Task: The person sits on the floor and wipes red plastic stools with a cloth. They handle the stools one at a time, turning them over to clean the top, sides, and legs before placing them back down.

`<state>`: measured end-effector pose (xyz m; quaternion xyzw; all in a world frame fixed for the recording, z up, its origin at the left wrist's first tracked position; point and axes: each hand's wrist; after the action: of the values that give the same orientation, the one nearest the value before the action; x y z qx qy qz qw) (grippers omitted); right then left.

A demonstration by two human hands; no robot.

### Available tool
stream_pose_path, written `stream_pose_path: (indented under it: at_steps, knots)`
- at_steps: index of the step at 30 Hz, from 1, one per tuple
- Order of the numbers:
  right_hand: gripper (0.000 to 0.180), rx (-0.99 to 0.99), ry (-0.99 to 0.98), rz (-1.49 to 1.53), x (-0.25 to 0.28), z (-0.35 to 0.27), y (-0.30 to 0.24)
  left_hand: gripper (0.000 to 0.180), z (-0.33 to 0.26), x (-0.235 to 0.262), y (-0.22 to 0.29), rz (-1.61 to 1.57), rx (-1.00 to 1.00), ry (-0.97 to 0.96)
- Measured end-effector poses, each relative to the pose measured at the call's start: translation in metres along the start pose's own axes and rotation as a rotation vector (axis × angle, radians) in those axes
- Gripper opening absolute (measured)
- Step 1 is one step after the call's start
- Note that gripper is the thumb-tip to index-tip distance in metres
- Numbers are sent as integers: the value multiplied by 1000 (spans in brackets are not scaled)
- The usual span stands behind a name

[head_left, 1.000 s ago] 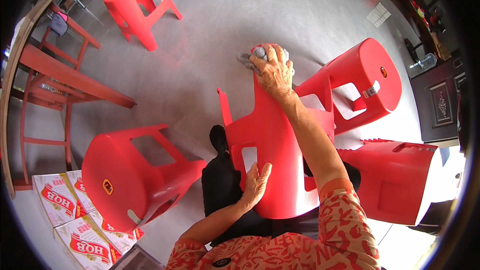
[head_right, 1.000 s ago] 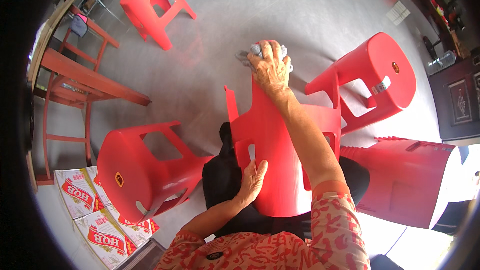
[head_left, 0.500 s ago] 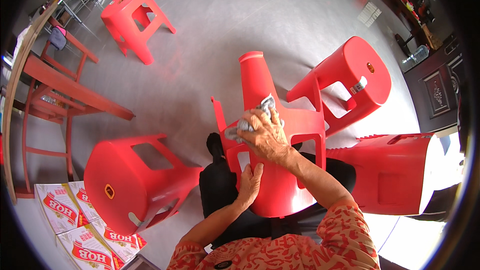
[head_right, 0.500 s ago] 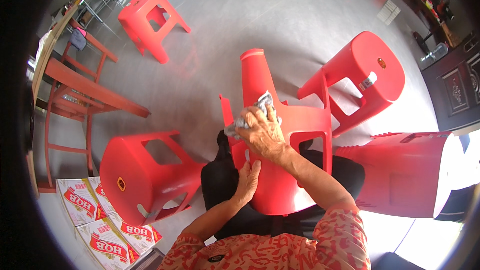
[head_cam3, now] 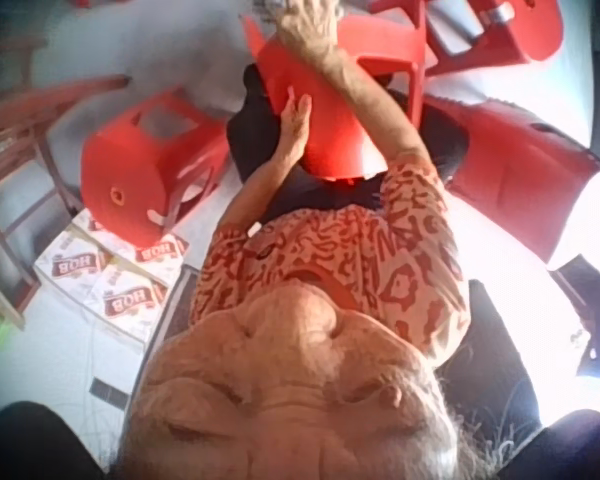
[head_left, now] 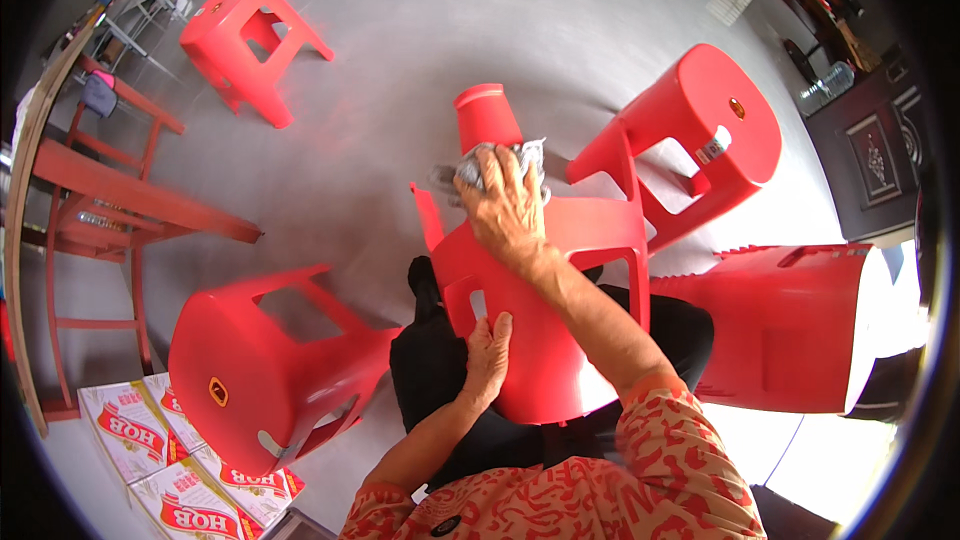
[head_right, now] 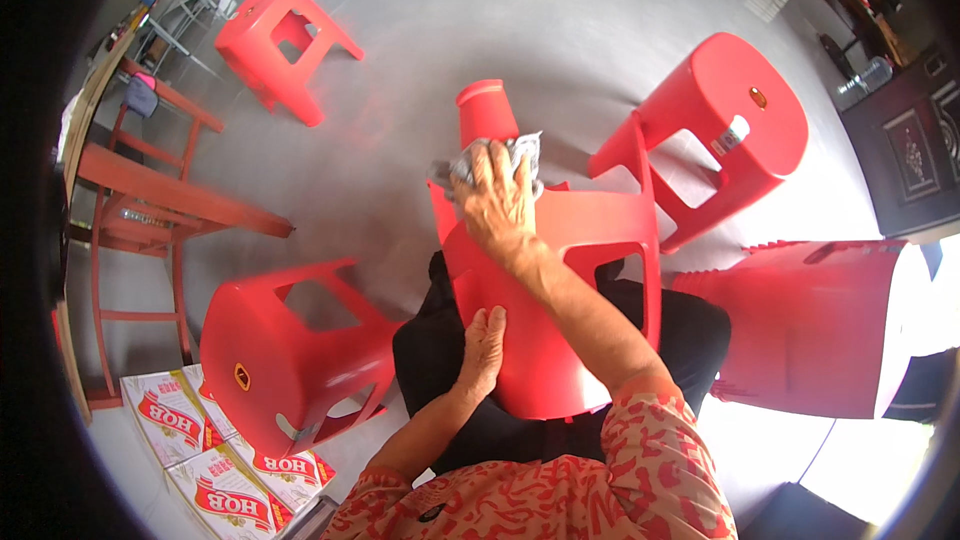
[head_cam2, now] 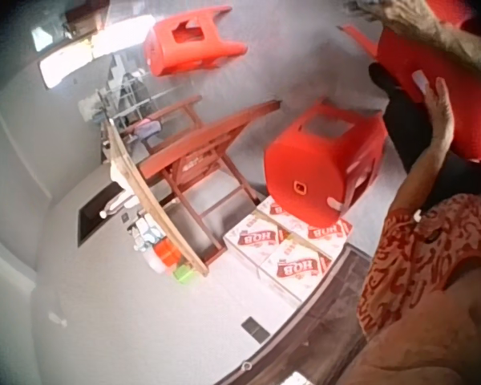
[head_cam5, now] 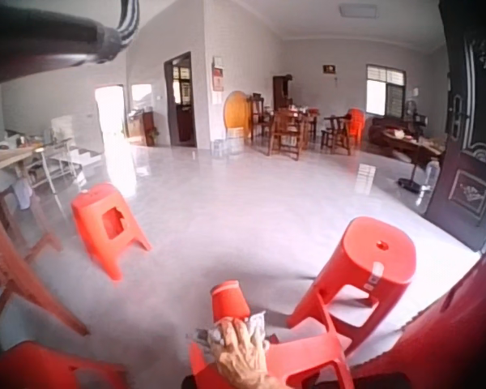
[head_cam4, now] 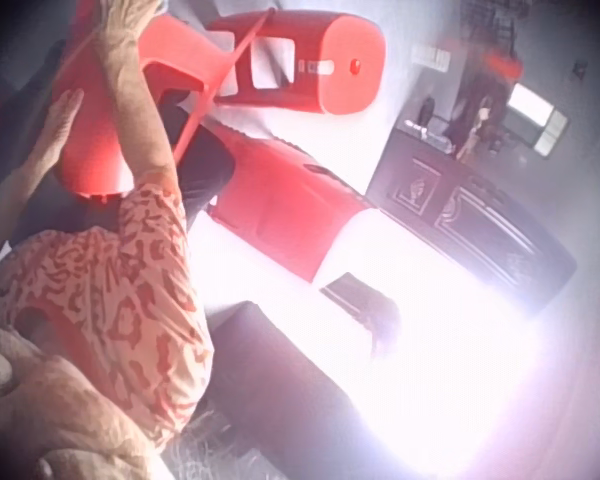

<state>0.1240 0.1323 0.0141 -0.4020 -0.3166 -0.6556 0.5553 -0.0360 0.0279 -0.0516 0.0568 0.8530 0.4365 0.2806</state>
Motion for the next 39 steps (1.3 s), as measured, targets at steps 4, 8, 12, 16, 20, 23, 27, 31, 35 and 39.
stream_pose_path:
  at_steps: [4, 8, 12, 16, 20, 23, 27, 31, 35, 39]
  knots:
    - [37, -141, 17, 159, 13, -21, 9, 33, -4, -6, 8, -57, -5, -4]
    - [44, -382, -80, 268, 30, -26, 32, 29, -5, -9, 12, 79, -27, 73]
    - [44, -469, -66, 177, 20, -53, 62, 29, -1, 3, -1, 157, -27, 89]
    - [41, -603, -56, 144, 12, -74, 91, 27, -6, -1, 2, 123, -12, 98]
    - [44, -763, -57, 86, 1, -103, 133, 27, -8, -6, 7, 88, 3, 110]
    - [45, -891, -42, 115, -11, -128, 165, 28, -7, -9, 5, 81, -17, 107]
    - [47, -970, -109, 236, -6, -120, 160, 30, -9, -16, 12, 146, -39, 98]
    - [48, -810, -60, 184, 12, -103, 102, 31, -8, -14, 14, 163, -41, 106]
    - [47, -570, -77, 274, 44, -92, 44, 28, -5, -7, 7, 138, -47, 97]
    - [44, -137, -93, 270, 72, -92, -13, 28, -5, -11, 11, 64, -42, 69]
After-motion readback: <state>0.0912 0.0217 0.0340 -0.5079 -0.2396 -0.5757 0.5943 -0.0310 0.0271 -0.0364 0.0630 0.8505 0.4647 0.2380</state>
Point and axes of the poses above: each hand's wrist, its own z-axis towards the middle knuckle, its own x-axis out of the back of the hand, y = z × x, and after that the axes turned 3 degrees about -z, right-handed
